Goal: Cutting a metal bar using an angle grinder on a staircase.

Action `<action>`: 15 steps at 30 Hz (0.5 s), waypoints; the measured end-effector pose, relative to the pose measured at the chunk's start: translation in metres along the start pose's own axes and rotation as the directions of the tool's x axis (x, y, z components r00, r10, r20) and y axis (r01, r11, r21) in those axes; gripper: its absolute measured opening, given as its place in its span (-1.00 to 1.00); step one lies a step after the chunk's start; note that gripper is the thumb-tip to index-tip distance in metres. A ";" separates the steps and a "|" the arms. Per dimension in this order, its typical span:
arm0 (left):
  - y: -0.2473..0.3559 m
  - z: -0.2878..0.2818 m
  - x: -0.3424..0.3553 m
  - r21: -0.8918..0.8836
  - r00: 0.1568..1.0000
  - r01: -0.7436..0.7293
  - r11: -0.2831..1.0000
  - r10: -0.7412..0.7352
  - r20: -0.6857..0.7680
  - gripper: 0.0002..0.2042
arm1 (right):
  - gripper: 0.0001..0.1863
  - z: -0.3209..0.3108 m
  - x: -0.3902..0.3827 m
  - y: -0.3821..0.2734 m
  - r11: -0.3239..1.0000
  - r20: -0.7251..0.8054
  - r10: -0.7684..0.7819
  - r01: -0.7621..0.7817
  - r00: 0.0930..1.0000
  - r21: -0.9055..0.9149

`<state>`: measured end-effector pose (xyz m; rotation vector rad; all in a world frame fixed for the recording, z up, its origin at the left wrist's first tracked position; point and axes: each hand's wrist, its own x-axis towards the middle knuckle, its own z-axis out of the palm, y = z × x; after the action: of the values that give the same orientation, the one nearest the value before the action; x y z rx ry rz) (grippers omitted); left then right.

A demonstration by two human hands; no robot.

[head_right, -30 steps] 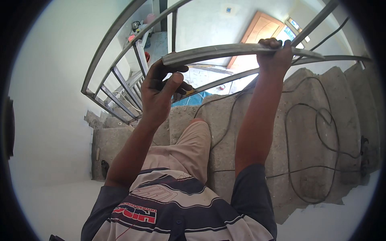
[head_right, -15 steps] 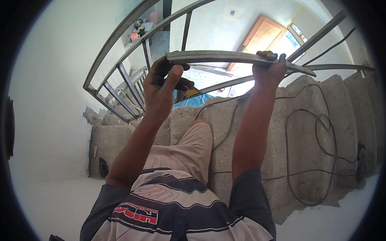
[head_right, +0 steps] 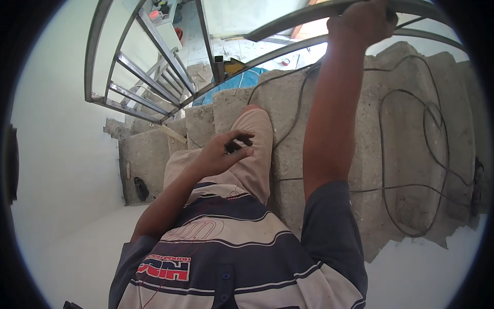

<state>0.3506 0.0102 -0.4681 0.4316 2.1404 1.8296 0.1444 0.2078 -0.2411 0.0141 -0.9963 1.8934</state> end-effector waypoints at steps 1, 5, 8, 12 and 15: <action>-0.002 -0.001 -0.005 0.005 0.996 0.079 0.997 -0.079 0.033 -0.61 | -0.74 0.003 -0.016 -0.005 1.000 -0.030 0.016 -0.016 0.999 0.004; -0.003 0.005 0.018 -0.147 0.990 0.138 0.979 -0.134 0.039 -0.54 | -0.61 -0.038 0.000 0.009 0.977 0.097 0.102 -0.118 0.990 0.175; 0.029 -0.004 0.050 -0.371 0.995 0.037 0.928 -0.071 -0.077 -0.39 | -0.52 -0.061 -0.010 0.033 0.947 0.096 0.303 -0.311 0.948 0.085; 0.053 -0.051 0.101 -0.152 0.892 -0.253 0.956 0.169 -0.420 -0.43 | -0.49 -0.057 -0.074 0.057 0.855 -0.023 0.518 -0.519 0.855 -0.015; 0.120 -0.055 0.112 -0.282 0.840 -0.456 0.844 0.305 -0.448 -0.43 | -0.55 -0.037 -0.117 0.044 0.790 -0.022 0.613 -0.614 0.790 -0.010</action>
<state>0.2307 0.0239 -0.3444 0.4673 1.9429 2.7013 0.1883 0.1360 -0.3404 -0.3836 -1.0883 2.4699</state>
